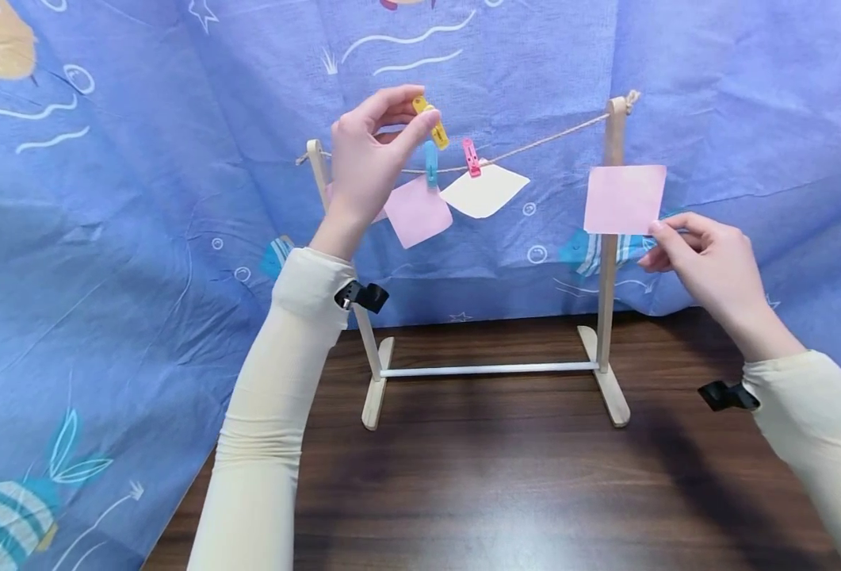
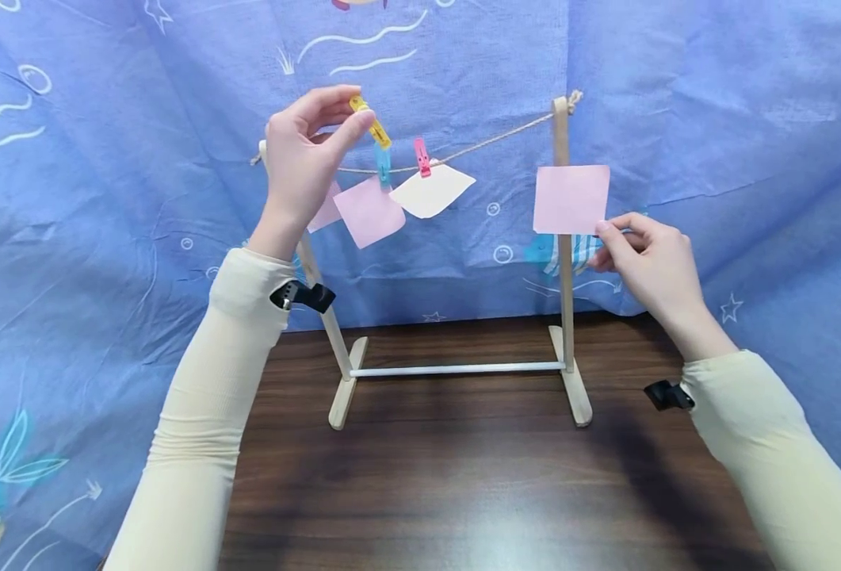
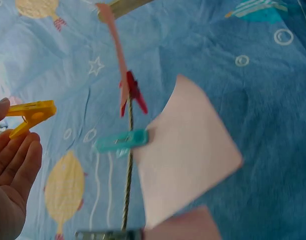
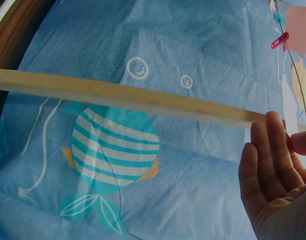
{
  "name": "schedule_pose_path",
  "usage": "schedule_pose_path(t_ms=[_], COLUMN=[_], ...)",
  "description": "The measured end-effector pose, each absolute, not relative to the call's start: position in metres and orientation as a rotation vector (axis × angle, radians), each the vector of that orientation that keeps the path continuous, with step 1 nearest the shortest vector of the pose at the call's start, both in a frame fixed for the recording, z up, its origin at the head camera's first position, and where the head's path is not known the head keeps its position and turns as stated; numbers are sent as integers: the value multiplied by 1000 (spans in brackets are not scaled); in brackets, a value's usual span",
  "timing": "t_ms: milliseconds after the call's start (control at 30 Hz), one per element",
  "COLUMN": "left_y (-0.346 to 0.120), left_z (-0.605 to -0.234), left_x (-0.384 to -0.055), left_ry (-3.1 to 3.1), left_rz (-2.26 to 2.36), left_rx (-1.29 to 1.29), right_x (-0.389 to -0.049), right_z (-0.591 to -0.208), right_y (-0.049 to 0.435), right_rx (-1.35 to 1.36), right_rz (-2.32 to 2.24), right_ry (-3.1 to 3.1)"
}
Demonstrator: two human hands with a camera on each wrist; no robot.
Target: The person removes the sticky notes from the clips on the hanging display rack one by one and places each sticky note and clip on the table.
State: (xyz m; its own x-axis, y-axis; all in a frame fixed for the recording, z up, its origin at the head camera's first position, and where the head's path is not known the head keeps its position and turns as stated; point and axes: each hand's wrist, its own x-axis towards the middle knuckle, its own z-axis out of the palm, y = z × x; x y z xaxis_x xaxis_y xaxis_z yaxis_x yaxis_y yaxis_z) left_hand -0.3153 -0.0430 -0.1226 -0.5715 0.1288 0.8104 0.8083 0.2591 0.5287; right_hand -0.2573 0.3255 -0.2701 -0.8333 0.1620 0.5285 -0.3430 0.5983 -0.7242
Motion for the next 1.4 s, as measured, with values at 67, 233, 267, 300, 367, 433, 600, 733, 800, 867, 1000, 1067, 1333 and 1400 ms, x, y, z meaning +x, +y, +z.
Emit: schedule_pose_path(t_ms=[67,233,267,300,367,433,600,733,800,867,1000,1067,1333,1400], left_y=[-50,-76,-82,-88,-102,-114,-141,-160,-169,-178,-197,-205,-231,-236], left_z=[-121,-122,-123,-125,-129,-134,-141,-145,-148,-151,-163,-170,-203,-213], left_x=[-315,-323,-325,-327,-331,-335,-338,-336,-335,-334,-335,-335,-336,-340], left_ry=[-1885,-1851,-1844,-1838,-1829,-1831,-1805,-1761,-1733,-1713,-1710,-1745,-1864,-1884], left_rz=[-1350,-1389,-1396,-1405,-1405,-1410,-1438,-1472,-1506,-1543,-1590,-1568,-1489,-1479], left_rx=[-835,-764,-747,-731,-699,-672,-620,-579,-565,-549,-496,-453,-321,-309], right_x=[-256,-251,-250,-249,-247,-245,-237,-232,-230,-229,-228,-229,-226,-224], right_z=[-271,-274,-275,-275,-276,-276,-279,-282,-283,-284,-289,-292,-313,-320], right_y=[332,347,350,353,358,363,373,382,387,391,398,401,416,421], right_rx=[134,105,102,96,87,75,20,-7,-15,-26,-47,-57,-124,-123], right_rz=[1200,1207,1212,1213,1209,1205,1166,1164,1167,1155,1141,1145,1073,1099], right_ry=[-2253,-2224,-2218,-2215,-2210,-2206,-2226,-2224,-2216,-2212,-2225,-2234,-2291,-2280])
